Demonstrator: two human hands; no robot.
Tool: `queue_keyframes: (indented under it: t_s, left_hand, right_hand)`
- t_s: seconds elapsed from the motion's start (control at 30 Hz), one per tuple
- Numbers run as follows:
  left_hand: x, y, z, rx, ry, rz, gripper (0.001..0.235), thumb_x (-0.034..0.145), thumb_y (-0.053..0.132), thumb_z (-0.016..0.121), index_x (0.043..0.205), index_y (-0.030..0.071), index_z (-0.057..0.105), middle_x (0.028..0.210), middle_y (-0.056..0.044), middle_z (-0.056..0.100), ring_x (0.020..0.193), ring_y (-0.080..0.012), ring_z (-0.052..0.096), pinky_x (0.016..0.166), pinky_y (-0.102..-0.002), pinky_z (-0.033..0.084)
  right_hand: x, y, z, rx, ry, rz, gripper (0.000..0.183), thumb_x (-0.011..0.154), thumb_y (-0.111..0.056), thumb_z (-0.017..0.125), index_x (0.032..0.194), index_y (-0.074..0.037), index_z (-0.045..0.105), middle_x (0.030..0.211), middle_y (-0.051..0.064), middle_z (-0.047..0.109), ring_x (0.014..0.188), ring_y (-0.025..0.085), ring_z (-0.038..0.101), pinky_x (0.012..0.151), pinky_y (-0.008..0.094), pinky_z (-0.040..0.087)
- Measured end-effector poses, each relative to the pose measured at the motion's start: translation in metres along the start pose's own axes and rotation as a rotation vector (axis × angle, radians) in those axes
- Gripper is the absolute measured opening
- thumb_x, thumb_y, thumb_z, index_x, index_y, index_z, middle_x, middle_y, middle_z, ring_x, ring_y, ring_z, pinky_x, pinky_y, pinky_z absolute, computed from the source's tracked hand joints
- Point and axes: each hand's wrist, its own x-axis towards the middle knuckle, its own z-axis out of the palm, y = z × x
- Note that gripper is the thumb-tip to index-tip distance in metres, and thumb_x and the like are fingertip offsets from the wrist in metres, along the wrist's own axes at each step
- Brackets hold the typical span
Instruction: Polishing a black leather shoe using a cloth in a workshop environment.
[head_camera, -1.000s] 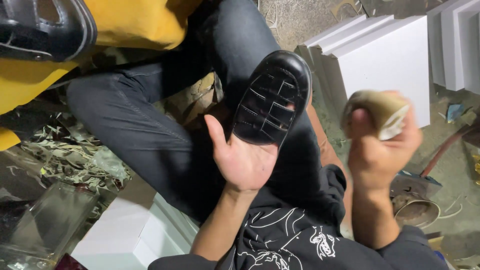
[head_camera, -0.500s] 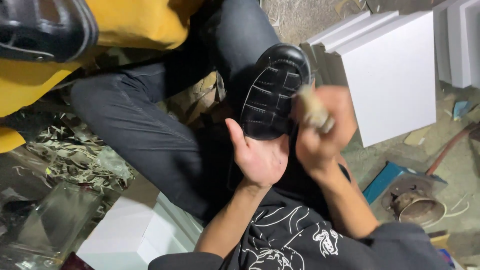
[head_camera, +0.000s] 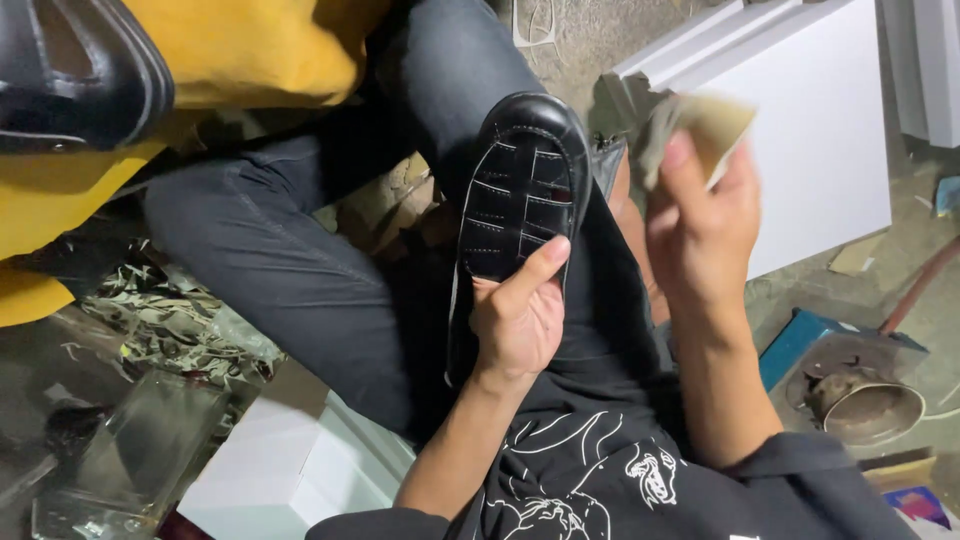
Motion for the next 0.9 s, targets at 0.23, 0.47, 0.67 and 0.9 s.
queue_keyframes:
  t_s: [0.23, 0.47, 0.67, 0.9]
  left_hand:
    - [0.000, 0.000, 0.004, 0.180, 0.048, 0.046, 0.044, 0.086, -0.012, 0.074, 0.127, 0.003, 0.070, 0.119, -0.011, 0.076, 0.114, -0.0212, 0.069, 0.099, -0.042, 0.061]
    - [0.002, -0.002, 0.012, 0.335, 0.121, 0.145, 0.040, 0.082, -0.007, 0.081, 0.121, 0.003, 0.073, 0.108, -0.008, 0.078, 0.104, -0.0146, 0.070, 0.092, -0.038, 0.062]
    - [0.003, -0.008, 0.010, 0.372, 0.145, 0.199, 0.039, 0.081, -0.005, 0.082, 0.118, 0.003, 0.074, 0.103, -0.009, 0.077, 0.099, -0.0131, 0.069, 0.088, -0.037, 0.062]
    - [0.004, -0.023, -0.005, 0.445, 0.114, 0.290, 0.031, 0.087, -0.005, 0.078, 0.116, 0.000, 0.073, 0.104, -0.010, 0.076, 0.101, -0.0130, 0.068, 0.090, -0.036, 0.060]
  right_hand:
    - [-0.037, -0.002, -0.025, 0.098, -0.141, 0.338, 0.022, 0.093, 0.002, 0.067, 0.114, 0.005, 0.062, 0.104, 0.018, 0.063, 0.082, 0.021, 0.063, 0.079, 0.037, 0.061]
    - [-0.039, 0.007, -0.032, 0.090, -0.204, 0.278, 0.018, 0.089, 0.002, 0.069, 0.101, 0.004, 0.055, 0.095, 0.020, 0.058, 0.075, 0.022, 0.060, 0.067, 0.035, 0.056]
    - [-0.045, 0.008, -0.028, -0.043, -0.236, 0.108, 0.027, 0.085, 0.004, 0.078, 0.090, 0.001, 0.051, 0.087, 0.014, 0.056, 0.072, 0.014, 0.054, 0.066, 0.028, 0.048]
    - [-0.048, 0.017, -0.006, -0.299, -0.235, -0.225, 0.031, 0.087, 0.011, 0.085, 0.089, 0.008, 0.054, 0.083, 0.019, 0.055, 0.073, 0.028, 0.067, 0.071, 0.033, 0.052]
